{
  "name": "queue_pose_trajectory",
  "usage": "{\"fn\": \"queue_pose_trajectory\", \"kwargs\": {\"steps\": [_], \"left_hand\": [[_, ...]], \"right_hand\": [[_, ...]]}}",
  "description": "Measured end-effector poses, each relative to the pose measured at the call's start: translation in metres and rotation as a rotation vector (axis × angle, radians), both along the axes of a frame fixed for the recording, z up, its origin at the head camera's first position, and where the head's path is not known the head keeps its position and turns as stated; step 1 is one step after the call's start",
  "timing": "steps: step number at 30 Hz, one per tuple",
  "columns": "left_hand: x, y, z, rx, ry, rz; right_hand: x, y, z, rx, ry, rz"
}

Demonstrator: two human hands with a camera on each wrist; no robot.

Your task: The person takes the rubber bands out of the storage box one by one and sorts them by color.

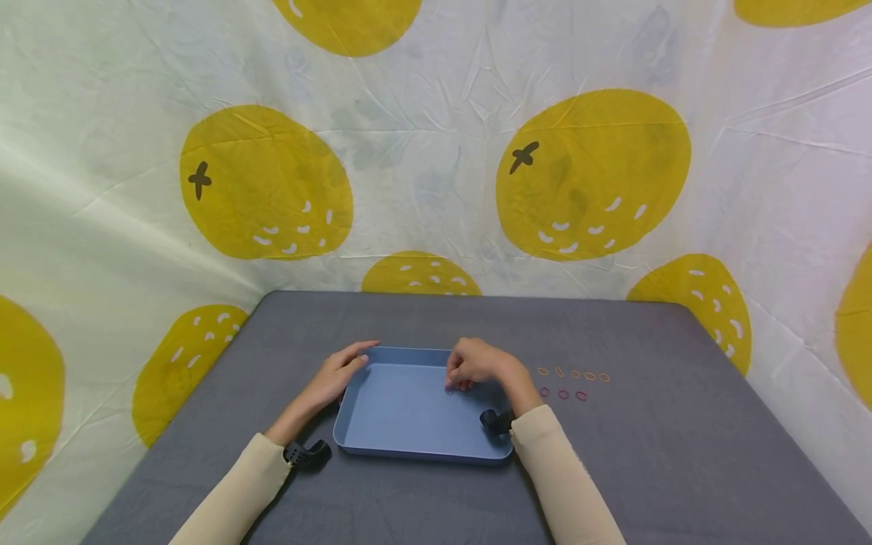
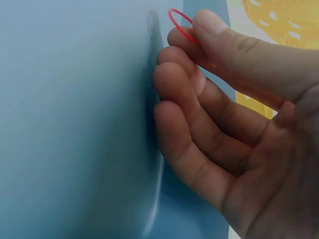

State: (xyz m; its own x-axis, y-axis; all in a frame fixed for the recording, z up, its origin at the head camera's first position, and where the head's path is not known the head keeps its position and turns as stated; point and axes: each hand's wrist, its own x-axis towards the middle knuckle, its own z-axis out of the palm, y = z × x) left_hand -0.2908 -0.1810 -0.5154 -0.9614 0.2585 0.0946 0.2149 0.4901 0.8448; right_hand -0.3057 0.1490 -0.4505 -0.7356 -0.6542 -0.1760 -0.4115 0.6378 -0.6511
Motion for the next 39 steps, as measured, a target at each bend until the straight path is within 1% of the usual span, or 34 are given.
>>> {"fn": "queue_pose_trajectory", "kwargs": {"steps": [5,15,23,32,39], "left_hand": [[0.0001,0.0000,0.0004,0.000,-0.003,0.001],[0.0013,0.0001,0.0015,0.002,-0.025,0.004],[0.0008,0.0012,0.0013,-0.004,-0.014,0.018],[0.0007,0.0021,0.0021,0.005,-0.016,0.005],[0.0005,0.0017,0.0016,-0.007,-0.005,0.020]], "right_hand": [[-0.0009,-0.0006,0.0010,-0.002,0.008,0.002],[0.0006,-0.0018,0.0053,-0.045,0.006,0.011],[0.0005,-0.0013,0.0065,-0.051,0.024,0.016],[-0.0013,-0.0013,0.0045,-0.050,0.008,-0.004],[0.0002,-0.0033,0.0056,-0.064,-0.004,-0.012]]}}
